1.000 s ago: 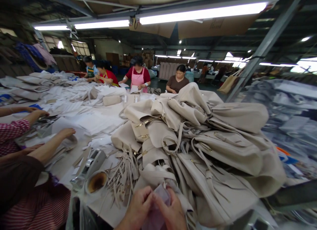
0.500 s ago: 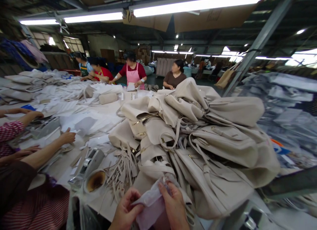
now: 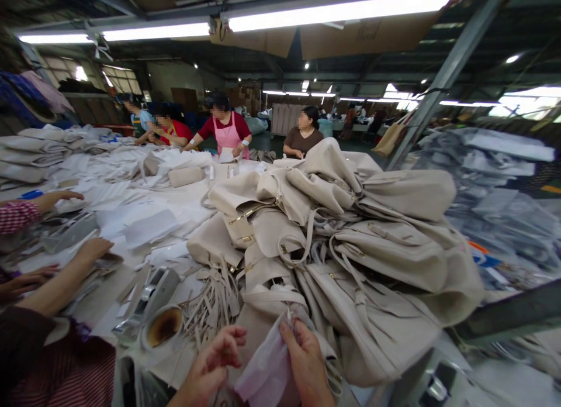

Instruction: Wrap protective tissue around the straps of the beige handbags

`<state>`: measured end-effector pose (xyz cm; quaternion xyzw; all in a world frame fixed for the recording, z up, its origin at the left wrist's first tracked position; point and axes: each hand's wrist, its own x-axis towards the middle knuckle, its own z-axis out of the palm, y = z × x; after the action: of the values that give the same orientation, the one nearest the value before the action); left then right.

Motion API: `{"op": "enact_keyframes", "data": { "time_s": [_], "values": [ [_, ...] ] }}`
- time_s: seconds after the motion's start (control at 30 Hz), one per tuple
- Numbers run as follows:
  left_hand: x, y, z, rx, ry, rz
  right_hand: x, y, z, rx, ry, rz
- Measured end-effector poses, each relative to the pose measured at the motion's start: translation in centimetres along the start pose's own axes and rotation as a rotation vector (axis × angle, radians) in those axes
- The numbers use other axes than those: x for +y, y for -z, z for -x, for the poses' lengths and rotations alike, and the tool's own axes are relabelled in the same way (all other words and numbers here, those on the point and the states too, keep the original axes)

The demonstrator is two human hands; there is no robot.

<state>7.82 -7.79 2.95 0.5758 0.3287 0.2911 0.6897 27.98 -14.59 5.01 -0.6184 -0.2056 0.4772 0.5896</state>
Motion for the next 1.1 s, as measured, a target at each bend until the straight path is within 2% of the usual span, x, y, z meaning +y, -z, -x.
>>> {"op": "enact_keyframes", "data": {
  "time_s": [0.07, 0.1, 0.2, 0.3, 0.43, 0.5, 0.6, 0.7, 0.83, 0.93, 1.1],
  "values": [
    [2.0, -0.5, -1.6, 0.012, 0.127, -0.010, -0.1, 0.0, -0.1, -0.007, 0.024, 0.001],
    [3.0, -0.9, -2.4, -0.020, 0.162, -0.077, -0.1, 0.0, -0.1, -0.010, 0.030, -0.002],
    [4.9, -2.8, -4.6, -0.133, 0.164, -0.270, -0.5, -0.2, 0.1, -0.006, 0.019, -0.036],
    [5.0, -4.2, -5.6, -0.178, 0.207, -0.248, -1.1, 0.0, 0.5, -0.027, -0.010, -0.123],
    [4.3, -4.8, -5.6, -0.059, 0.240, -0.096, -1.8, 1.2, 1.3, -0.222, -0.096, -0.410],
    [4.0, -5.0, -5.4, -0.022, 0.256, -0.020, -1.6, 1.6, 1.5, -0.250, -0.142, -0.461],
    [3.5, -5.5, -5.1, -0.003, 0.291, 0.043, -0.7, 1.3, 1.7, -0.153, -0.094, -0.395],
    [2.7, -6.2, -4.8, 0.036, 0.288, 0.038, 0.4, 0.3, 1.6, -0.145, -0.044, -0.307],
    [2.4, -7.1, -4.0, 0.018, 0.116, -0.068, 0.9, -0.9, 1.1, -0.088, -0.005, -0.228],
    [2.5, -7.6, -3.2, 0.081, -0.007, -0.184, 0.7, -1.5, 0.8, 0.002, 0.009, -0.184],
    [1.5, -7.7, -1.7, 0.047, 0.072, 0.083, 0.7, -2.1, 0.9, 0.100, 0.061, -0.089]
  ]
}}
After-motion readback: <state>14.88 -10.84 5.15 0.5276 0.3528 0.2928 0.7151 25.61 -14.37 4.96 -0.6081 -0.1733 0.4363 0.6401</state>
